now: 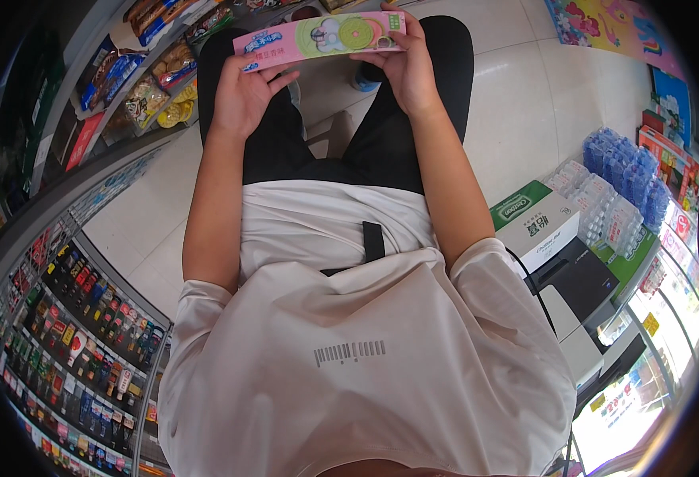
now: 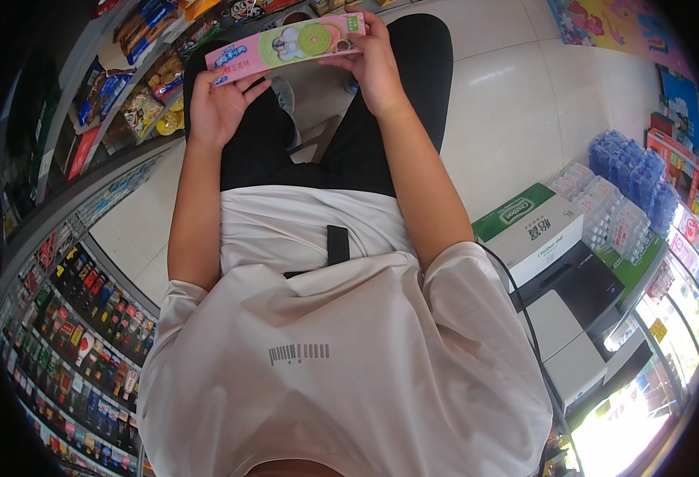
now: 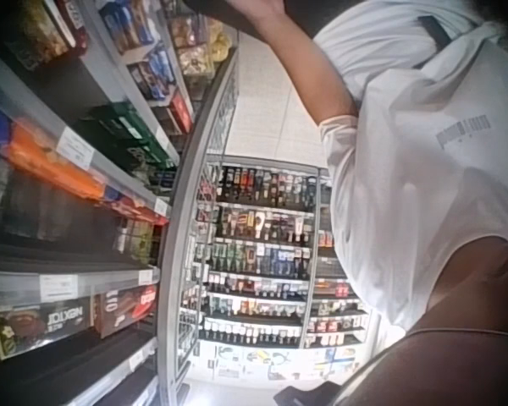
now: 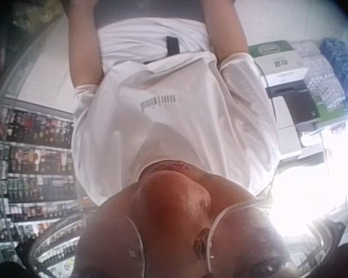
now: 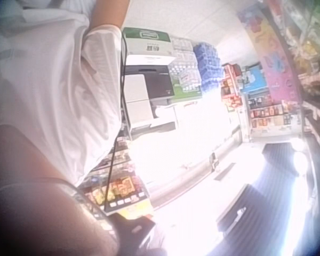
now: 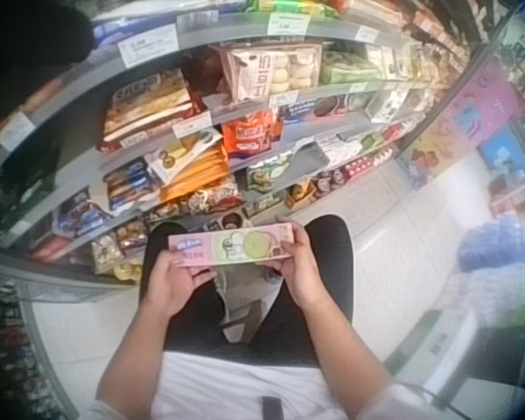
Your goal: The person holds a pink snack box with both hands, turns it over to look at the other side, and then reaches up to place a blue snack box onto a shelf.
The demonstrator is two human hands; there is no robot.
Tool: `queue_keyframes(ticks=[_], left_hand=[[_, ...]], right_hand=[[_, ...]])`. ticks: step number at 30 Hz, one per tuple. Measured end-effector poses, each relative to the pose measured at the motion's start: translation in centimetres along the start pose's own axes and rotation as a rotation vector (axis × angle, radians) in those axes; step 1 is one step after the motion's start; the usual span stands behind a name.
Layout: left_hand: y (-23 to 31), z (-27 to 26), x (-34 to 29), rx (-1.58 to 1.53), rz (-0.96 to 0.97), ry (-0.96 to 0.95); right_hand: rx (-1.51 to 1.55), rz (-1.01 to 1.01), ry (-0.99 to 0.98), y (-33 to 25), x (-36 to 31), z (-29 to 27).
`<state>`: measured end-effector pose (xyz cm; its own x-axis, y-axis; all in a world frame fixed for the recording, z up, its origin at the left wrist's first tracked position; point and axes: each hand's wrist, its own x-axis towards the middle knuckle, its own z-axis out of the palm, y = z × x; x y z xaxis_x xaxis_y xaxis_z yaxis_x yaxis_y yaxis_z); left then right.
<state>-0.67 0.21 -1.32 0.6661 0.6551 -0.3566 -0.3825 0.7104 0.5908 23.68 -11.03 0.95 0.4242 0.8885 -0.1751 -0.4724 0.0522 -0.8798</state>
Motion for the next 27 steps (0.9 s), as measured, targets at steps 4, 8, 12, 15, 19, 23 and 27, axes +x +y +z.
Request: queue_keyframes(ticks=[4,8,12,15,19,23,27], left_hand=[[0.1,0.2,0.0,0.002,-0.003,-0.001],[0.0,0.3,-0.1,0.039,0.003,0.041],[0.0,0.1,-0.1,0.002,0.002,0.004],[0.0,0.4,-0.1,0.001,0.01,-0.005],[-0.3,0.1,0.1,0.06,0.013,0.058],[-0.6,0.9,0.1,0.209,0.016,0.062],[-0.4,1.6,0.1,0.211,0.001,0.067]], right_hand=[[0.025,-0.009,-0.027,0.2,0.1,-0.4],[0.013,0.042,0.023,-0.1,-0.4,0.2],[0.068,0.046,0.017,-0.1,-0.3,-0.1],[0.064,0.048,0.025,-0.1,-0.4,-0.1],[0.077,0.038,0.015,0.2,-0.2,-0.1],[0.07,0.034,0.047,0.3,-0.1,-0.3],[0.025,0.02,0.044,0.0,0.0,-0.1]])
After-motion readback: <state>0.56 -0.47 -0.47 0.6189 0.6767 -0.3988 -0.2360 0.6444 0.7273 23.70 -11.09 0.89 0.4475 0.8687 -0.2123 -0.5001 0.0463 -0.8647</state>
